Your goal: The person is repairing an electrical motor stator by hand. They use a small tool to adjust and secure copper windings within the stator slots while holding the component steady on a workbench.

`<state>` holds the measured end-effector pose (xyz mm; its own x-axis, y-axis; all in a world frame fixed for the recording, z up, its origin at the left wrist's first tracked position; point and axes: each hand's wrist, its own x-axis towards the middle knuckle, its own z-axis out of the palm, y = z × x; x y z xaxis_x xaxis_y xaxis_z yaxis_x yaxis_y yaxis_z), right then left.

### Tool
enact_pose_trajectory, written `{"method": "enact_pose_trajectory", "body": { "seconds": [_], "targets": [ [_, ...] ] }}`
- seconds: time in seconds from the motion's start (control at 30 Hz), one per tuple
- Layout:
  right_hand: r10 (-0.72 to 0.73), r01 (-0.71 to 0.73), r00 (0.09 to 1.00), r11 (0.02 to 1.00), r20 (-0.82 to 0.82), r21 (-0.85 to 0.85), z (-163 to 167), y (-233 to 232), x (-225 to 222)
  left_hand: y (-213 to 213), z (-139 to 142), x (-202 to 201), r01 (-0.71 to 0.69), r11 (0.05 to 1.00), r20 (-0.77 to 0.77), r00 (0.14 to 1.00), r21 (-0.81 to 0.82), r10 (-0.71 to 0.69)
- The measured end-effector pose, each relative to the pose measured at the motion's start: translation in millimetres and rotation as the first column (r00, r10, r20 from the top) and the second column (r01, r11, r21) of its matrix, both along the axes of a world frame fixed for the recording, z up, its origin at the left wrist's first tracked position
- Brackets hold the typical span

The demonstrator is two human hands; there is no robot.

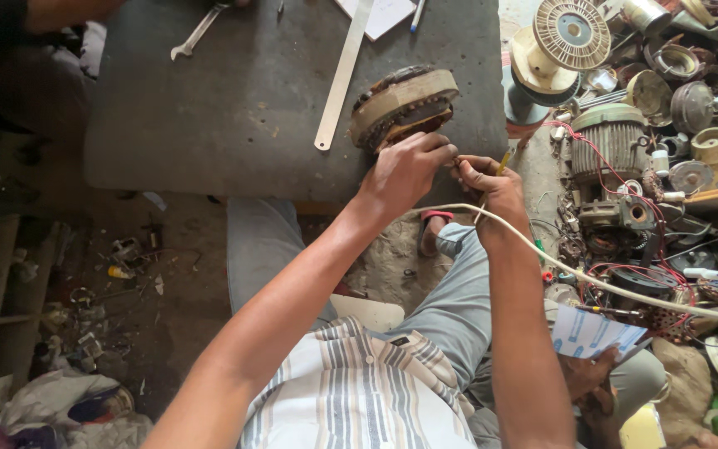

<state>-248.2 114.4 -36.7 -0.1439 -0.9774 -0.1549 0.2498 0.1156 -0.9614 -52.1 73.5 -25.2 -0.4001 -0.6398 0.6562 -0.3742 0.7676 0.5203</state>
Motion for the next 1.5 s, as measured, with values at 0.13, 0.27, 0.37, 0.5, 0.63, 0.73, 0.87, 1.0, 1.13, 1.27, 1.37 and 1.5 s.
{"method": "enact_pose_trajectory", "body": {
  "seconds": [0.13,0.27,0.37,0.5,0.63,0.73,0.87,1.0,1.13,1.27,1.37,1.5],
  "targets": [
    [-0.153,0.169,0.972,0.982,-0.18,0.08,2.1,14.0,-4.9,16.4,8.4,1.5,-0.076,0.997,-0.06,0.995,-0.003,0.076],
    [-0.505,0.507,0.86,0.862,-0.078,0.007,7.1,27.5,-13.0,44.0,5.7,29.1,-0.064,0.998,-0.114,0.991,0.015,0.065],
    [-0.419,0.401,0.894,0.906,-0.159,-0.134,16.5,35.7,-11.0,47.0,-2.1,57.7,-0.213,0.974,-0.047,0.977,-0.081,0.21],
    [-0.227,0.033,0.765,0.948,-0.603,-0.315,38.4,48.5,11.4,43.7,-10.8,70.1,-0.448,0.894,-0.074,0.893,-0.031,0.445],
    [-0.14,-0.335,0.451,0.889,-0.882,-0.313,66.5,24.8,48.6,15.3,-10.6,67.7,-0.395,0.917,-0.071,0.918,-0.055,0.391],
    [0.118,-0.233,0.544,0.972,-0.831,-0.015,68.8,21.5,79.7,2.8,-13.0,66.8,-0.377,0.926,-0.019,0.926,-0.002,0.377],
    [-0.195,-0.233,0.517,0.905,-0.834,-0.355,56.3,17.7,97.3,3.1,-20.5,67.7,-0.392,0.92,-0.025,0.919,0.022,0.393],
    [-0.275,-0.208,0.478,0.887,-0.834,-0.411,45.7,7.9,97.5,0.7,-24.1,67.2,-0.393,0.919,-0.029,0.919,0.019,0.393],
    [-0.271,-0.204,0.451,0.896,-0.851,-0.393,41.9,4.6,97.7,-0.9,-27.0,67.2,-0.383,0.924,-0.057,0.922,0.025,0.383],
    [-0.282,-0.209,0.43,0.893,-0.858,-0.398,39.5,6.8,103.4,-2.2,-29.9,65.6,-0.395,0.916,-0.056,0.915,0.069,0.399],
    [-0.314,-0.181,0.37,0.899,-0.875,-0.399,36.5,8.0,113.9,-4.1,-29.9,66.8,-0.391,0.917,-0.062,0.916,0.083,0.396],
    [-0.341,-0.166,0.329,0.897,-0.881,-0.409,32.1,12.1,127.6,-6.4,-27.7,68.8,-0.38,0.92,-0.064,0.92,0.093,0.386]
  ]
}}
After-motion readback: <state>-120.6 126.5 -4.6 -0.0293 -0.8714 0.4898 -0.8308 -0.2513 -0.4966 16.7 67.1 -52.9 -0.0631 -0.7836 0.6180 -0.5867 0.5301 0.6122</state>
